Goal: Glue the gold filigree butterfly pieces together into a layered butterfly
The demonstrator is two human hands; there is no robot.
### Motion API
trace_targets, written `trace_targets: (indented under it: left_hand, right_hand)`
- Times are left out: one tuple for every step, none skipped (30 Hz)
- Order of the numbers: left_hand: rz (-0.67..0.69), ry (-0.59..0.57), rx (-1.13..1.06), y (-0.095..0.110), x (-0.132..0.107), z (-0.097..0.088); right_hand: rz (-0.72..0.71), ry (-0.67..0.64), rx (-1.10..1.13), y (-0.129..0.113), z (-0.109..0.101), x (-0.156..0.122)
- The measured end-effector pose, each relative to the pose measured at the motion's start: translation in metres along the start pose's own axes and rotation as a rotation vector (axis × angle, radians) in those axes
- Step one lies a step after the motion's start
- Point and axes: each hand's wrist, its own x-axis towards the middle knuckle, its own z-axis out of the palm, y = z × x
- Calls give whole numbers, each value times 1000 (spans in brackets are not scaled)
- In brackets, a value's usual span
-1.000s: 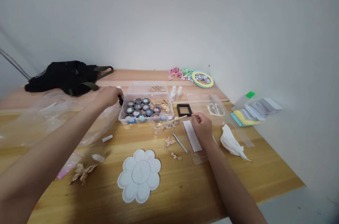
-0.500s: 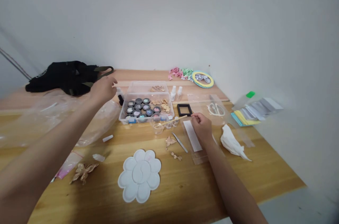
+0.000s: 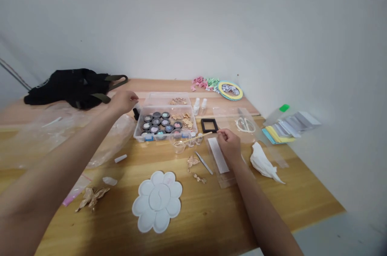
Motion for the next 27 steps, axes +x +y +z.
trace_targets:
  left_hand:
    - [4,-3,1,1,0,0]
    - [7,-6,0,1,-1,0]
    - [7,-7,-3,2,-2,-1]
    - [5,-5,-8,3,-3,-2]
    - [1,0,-13,4,-5,-3]
    - [-14,10,-18,5,-6,-6]
    - [-40,19,-20,6,-9,-8]
    - [-76,18,-12,7,-11,-12]
    - [-117,6,2,8,-14,-16]
    - [-154,-24,24,10,-16,-19]
    - [-177,-69,50,12,-18,-22]
    - [-182,-106,62,13,-21,-24]
    - [-180,-137,68,14,-22,-25]
    - [-174,-161,68,15,-24,-25]
    - [-170,-177,63,16,-26,-23]
    - [-173,-189,60,17,-27,-21]
    - [-178,-199,57,17,-28,-19]
    - [-185,-203,55,17,-28,-16]
    - [-194,-204,55,17,-29,-14]
    - [-198,-201,56,17,-30,-12]
    - [-198,-198,57,17,-30,-11]
    - [-197,-195,60,17,-30,-10]
    - [-197,-194,65,17,-30,-9]
    - [-199,-192,70,17,-30,-9]
    - [-203,-190,75,17,-30,-9]
    - [-208,-186,80,17,-30,-9]
    - [-213,-181,85,17,-29,-8]
  right_hand:
    - [-2,1,1,0,0,0]
    - [-3,1,1,0,0,0]
    - [-4,2,1,0,0,0]
    - [-4,2,0,0,-1,0]
    - [-4,1,0,0,-1,0]
    - [-4,0,0,0,-1,0]
    - [-3,0,0,0,-1,0]
    - [-2,-1,0,0,-1,0]
    - [-1,-1,-1,0,0,0]
    - [-1,-1,-2,1,0,-1]
    - [0,-1,-2,1,0,-1]
    - [-1,0,-3,1,0,-1]
    - [-1,0,-3,1,0,-1]
    - [-2,0,-2,1,0,0]
    - [-2,1,0,1,0,0]
    - [-3,0,3,1,0,0]
    - [-4,0,5,1,0,0]
    - [-5,1,7,1,0,0]
    - [-6,2,9,1,0,0]
    - [-6,2,10,1,0,0]
    - [-6,2,11,1,1,-1]
    - [-6,1,12,1,1,-1]
    - [-6,0,14,1,1,-1]
    - [-6,-1,16,2,1,-1]
    - [-7,-3,17,2,0,-1]
    - [-7,-5,19,2,0,-1]
    - [-8,-7,20,2,0,-1]
